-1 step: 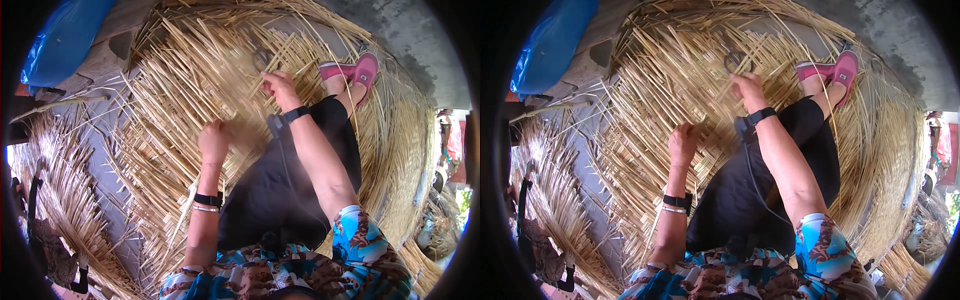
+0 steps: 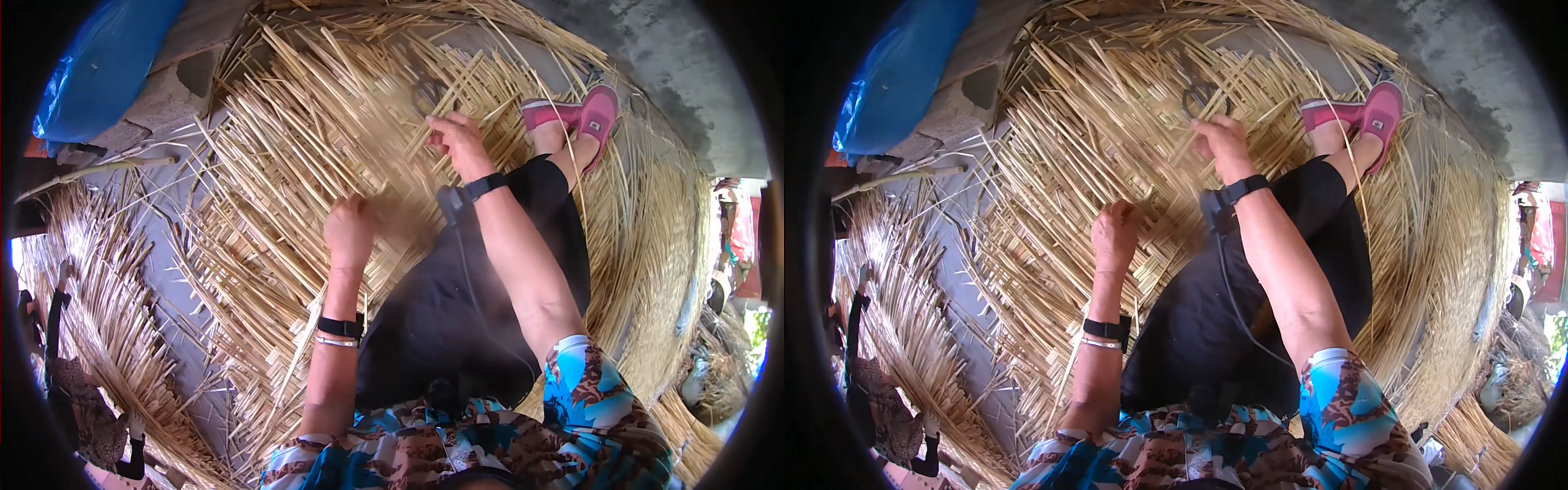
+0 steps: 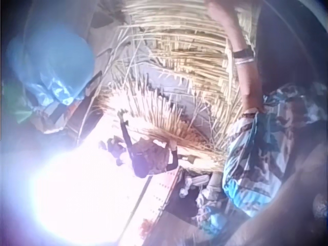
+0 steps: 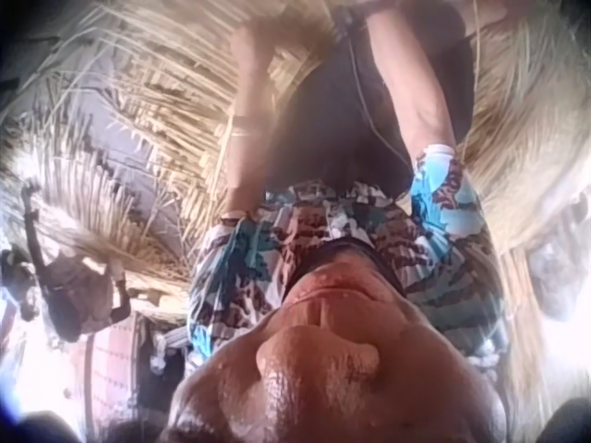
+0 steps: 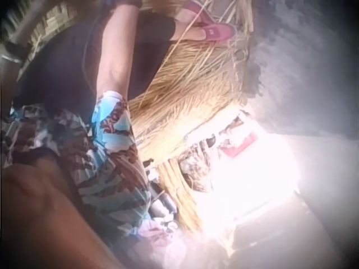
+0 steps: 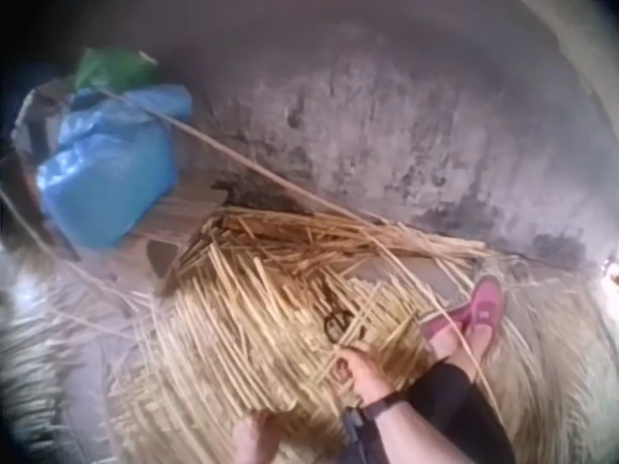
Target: The recorder is weaving together thin strips of dried bamboo or straw to create a large floor mat.
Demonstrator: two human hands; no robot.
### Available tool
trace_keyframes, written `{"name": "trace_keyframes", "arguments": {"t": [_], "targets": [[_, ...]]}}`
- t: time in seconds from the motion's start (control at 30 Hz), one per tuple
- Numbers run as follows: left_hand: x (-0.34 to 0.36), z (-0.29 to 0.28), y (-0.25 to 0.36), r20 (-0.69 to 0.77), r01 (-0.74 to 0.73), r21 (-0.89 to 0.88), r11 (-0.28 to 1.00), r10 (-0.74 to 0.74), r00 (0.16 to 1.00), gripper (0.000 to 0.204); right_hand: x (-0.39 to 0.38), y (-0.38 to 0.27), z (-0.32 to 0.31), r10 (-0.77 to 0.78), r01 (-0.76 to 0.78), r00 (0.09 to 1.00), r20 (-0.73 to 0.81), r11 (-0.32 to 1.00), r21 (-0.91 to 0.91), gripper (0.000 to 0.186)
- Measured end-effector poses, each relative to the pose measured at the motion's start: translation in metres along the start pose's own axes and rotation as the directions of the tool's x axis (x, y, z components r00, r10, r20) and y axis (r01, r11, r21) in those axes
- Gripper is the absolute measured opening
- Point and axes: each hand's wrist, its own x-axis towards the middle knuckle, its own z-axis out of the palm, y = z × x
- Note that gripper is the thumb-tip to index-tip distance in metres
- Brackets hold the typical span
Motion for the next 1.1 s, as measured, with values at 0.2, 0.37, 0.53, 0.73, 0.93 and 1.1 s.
{"name": "trace_keyframes", "arguments": {"t": [0.2,0.37,0.53,0.73,0.93,1.1], "targets": [[0.002,0.006,0.007,-0.035,0.06,0.077,0.995,-0.057,0.998,0.012,-0.004,-0.011,-0.007,-0.107,0.129,0.981,0.159,0.982,-0.134,0.016],[-0.011,0.021,0.023,-0.034,0.065,0.161,0.985,-0.06,0.998,0.016,-0.006,-0.009,-0.004,-0.259,0.223,0.964,0.067,0.64,-0.736,0.022],[-0.039,0.03,0.031,-0.075,-0.195,0.346,0.918,0.234,0.969,0.035,-0.006,-0.001,-0.015,-0.245,0.132,0.969,0.001,0.519,-0.845,0.021],[-0.047,0.027,0.026,0.097,-0.288,0.433,0.854,0.274,0.957,0.043,0.004,0.01,-0.03,-0.071,0.032,0.996,-0.049,0.836,-0.548,0.019],[-0.049,0.034,0.022,0.029,-0.28,0.328,0.902,0.286,0.958,0.039,0.004,0.018,-0.036,-0.006,-0.043,0.982,-0.19,0.966,-0.255,0.026],[-0.049,0.035,0.02,0.014,-0.29,0.322,0.901,0.302,0.953,0.041,0.007,-0.007,-0.033,-0.847,0.071,0.395,-0.357,0.415,-0.907,0.04]]}}
